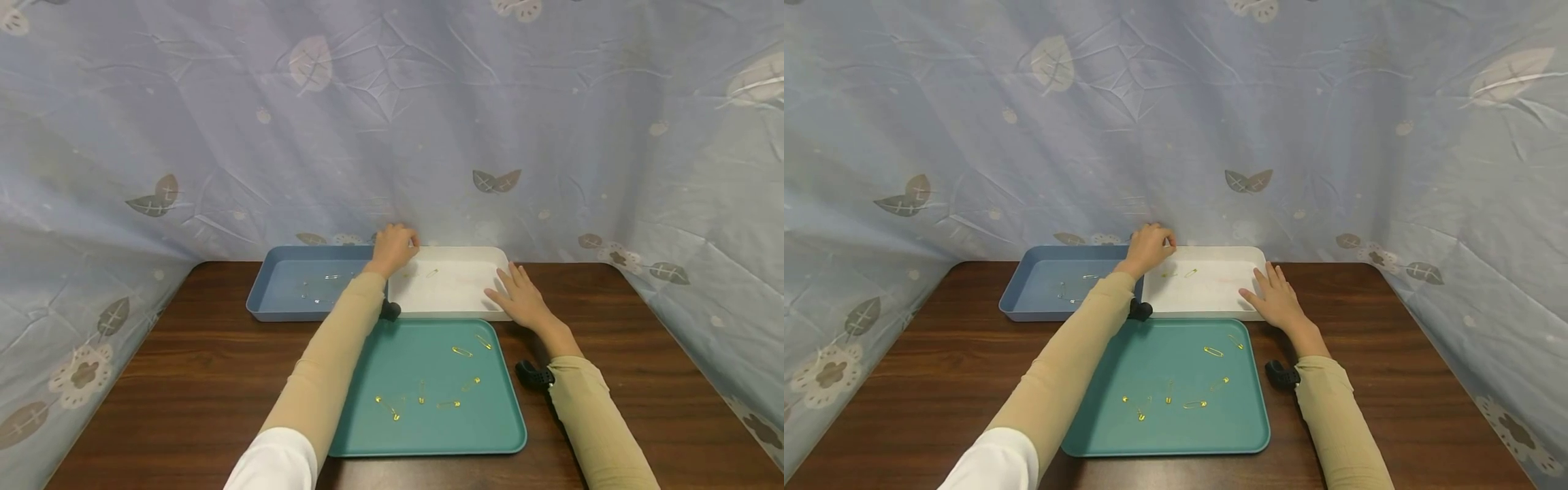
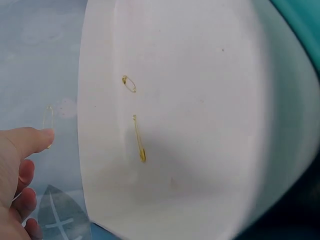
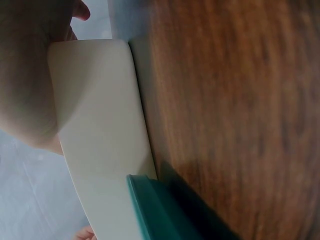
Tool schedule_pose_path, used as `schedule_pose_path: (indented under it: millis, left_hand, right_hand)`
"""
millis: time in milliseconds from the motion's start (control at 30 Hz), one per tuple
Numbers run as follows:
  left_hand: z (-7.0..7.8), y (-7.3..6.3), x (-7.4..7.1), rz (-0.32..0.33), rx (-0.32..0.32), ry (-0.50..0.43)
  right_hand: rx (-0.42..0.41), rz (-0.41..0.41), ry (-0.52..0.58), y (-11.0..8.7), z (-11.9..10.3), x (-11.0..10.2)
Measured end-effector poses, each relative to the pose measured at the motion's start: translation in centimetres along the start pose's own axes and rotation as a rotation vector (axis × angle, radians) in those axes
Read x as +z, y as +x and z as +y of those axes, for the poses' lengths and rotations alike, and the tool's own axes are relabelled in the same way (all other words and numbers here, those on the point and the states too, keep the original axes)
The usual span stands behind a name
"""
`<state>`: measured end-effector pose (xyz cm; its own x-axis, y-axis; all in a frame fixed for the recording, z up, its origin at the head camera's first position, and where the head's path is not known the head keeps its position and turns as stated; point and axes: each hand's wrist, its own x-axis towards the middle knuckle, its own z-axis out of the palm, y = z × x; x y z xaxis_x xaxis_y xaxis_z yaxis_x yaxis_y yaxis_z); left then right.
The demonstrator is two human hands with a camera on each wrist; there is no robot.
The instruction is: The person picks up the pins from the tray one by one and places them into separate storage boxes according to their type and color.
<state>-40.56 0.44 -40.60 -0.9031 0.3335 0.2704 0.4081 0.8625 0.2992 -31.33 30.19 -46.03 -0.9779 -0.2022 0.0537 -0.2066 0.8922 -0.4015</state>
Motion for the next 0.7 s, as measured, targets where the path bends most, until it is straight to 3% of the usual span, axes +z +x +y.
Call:
schedule_pose_path:
  millis: [300,700]
  left_hand:
    - [-0.4,-0.3,0.0,0.013,0.009,0.022]
    - [-0.8,-2.0,-1.6,0.000,0.063,-0.031]
  right_hand:
    - [-0.002,0.000,0.000,0.4,-0.2,0.1]
    - [-0.001,-0.010,-0.011,0.7,-0.2,0.3]
